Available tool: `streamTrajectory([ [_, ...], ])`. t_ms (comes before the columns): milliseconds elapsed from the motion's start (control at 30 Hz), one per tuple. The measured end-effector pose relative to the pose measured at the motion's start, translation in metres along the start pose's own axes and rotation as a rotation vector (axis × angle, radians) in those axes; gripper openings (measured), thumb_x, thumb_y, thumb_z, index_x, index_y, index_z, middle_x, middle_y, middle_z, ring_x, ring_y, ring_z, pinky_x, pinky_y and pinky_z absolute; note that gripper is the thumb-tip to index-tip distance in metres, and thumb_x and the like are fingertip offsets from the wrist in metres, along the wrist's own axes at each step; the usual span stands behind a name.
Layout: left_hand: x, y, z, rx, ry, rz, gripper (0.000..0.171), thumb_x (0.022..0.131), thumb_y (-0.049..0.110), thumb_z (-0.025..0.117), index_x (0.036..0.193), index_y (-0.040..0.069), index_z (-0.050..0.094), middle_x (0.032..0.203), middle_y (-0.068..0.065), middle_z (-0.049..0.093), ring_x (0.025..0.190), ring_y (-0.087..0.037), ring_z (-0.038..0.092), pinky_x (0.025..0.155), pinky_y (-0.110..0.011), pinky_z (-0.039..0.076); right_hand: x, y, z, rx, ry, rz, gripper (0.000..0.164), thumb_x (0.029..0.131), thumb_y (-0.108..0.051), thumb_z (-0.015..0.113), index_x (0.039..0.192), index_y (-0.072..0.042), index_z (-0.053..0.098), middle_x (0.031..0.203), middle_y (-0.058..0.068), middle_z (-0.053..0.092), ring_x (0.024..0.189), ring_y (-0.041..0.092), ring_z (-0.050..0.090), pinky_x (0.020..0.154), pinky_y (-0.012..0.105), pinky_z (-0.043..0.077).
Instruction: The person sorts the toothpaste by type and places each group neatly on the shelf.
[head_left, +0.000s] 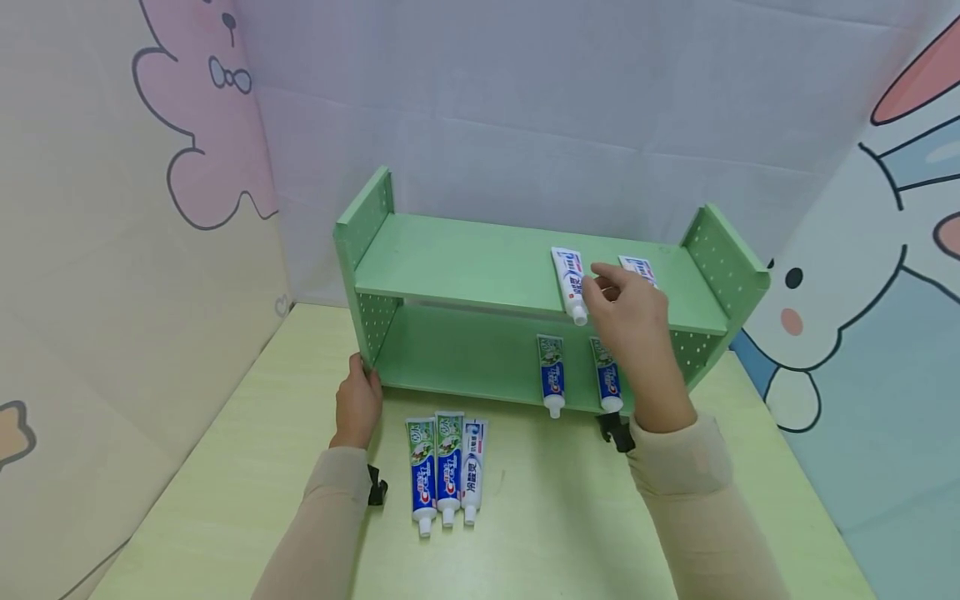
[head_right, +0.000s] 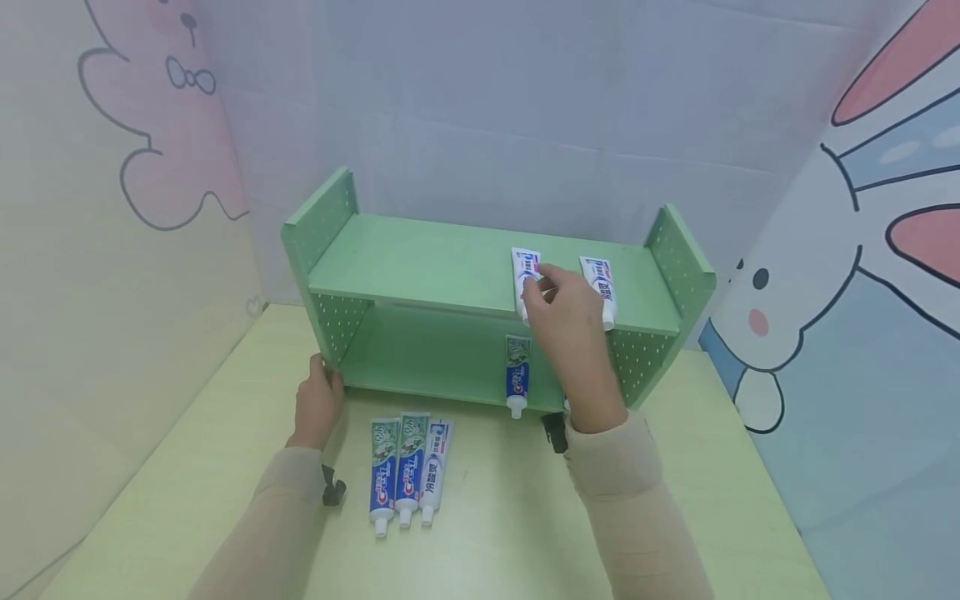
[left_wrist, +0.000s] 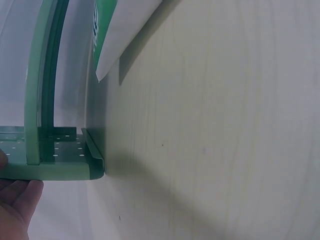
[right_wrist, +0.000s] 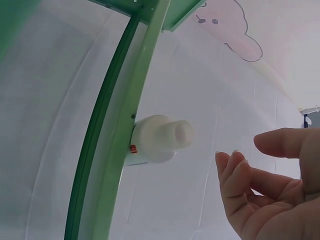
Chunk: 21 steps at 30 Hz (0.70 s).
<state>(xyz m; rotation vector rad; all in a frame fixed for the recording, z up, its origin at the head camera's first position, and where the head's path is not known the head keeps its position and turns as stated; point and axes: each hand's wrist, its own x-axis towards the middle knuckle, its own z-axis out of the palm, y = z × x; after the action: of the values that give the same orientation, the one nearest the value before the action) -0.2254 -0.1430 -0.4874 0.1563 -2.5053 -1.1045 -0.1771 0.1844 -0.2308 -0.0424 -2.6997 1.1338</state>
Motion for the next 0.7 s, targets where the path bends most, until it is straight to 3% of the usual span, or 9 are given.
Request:
streamTrajectory([
  [367, 0.000, 0.001, 0.000, -0.005, -0.003, -0.004, 0.034, 0.102, 0.007, 0.047, 0.133, -0.003, 0.039, 0.106, -0.038, 0.060, 0.089, -0.050, 0.063, 0.067, -0.058, 0.048, -0.021, -0.004, 0.007, 0.004, 0.011, -0.080, 0.043, 0.102, -0.030, 0.050, 0.138, -0.008, 0.055, 0.115, 0.010, 0.062, 0.101, 0.025, 0.057, 0.078, 0.040, 0.048],
  [700, 0.001, 0.000, 0.000, 0.001, -0.006, 0.001, 0.032, 0.102, 0.007, 0.046, 0.132, -0.003, 0.038, 0.107, -0.038, 0.060, 0.090, -0.050, 0.063, 0.068, -0.058, 0.048, -0.035, -0.005, 0.017, 0.038, 0.008, -0.138, 0.036, 0.101, -0.021, 0.054, 0.132, -0.004, 0.060, 0.108, 0.011, 0.063, 0.095, 0.024, 0.059, 0.079, 0.039, 0.048],
])
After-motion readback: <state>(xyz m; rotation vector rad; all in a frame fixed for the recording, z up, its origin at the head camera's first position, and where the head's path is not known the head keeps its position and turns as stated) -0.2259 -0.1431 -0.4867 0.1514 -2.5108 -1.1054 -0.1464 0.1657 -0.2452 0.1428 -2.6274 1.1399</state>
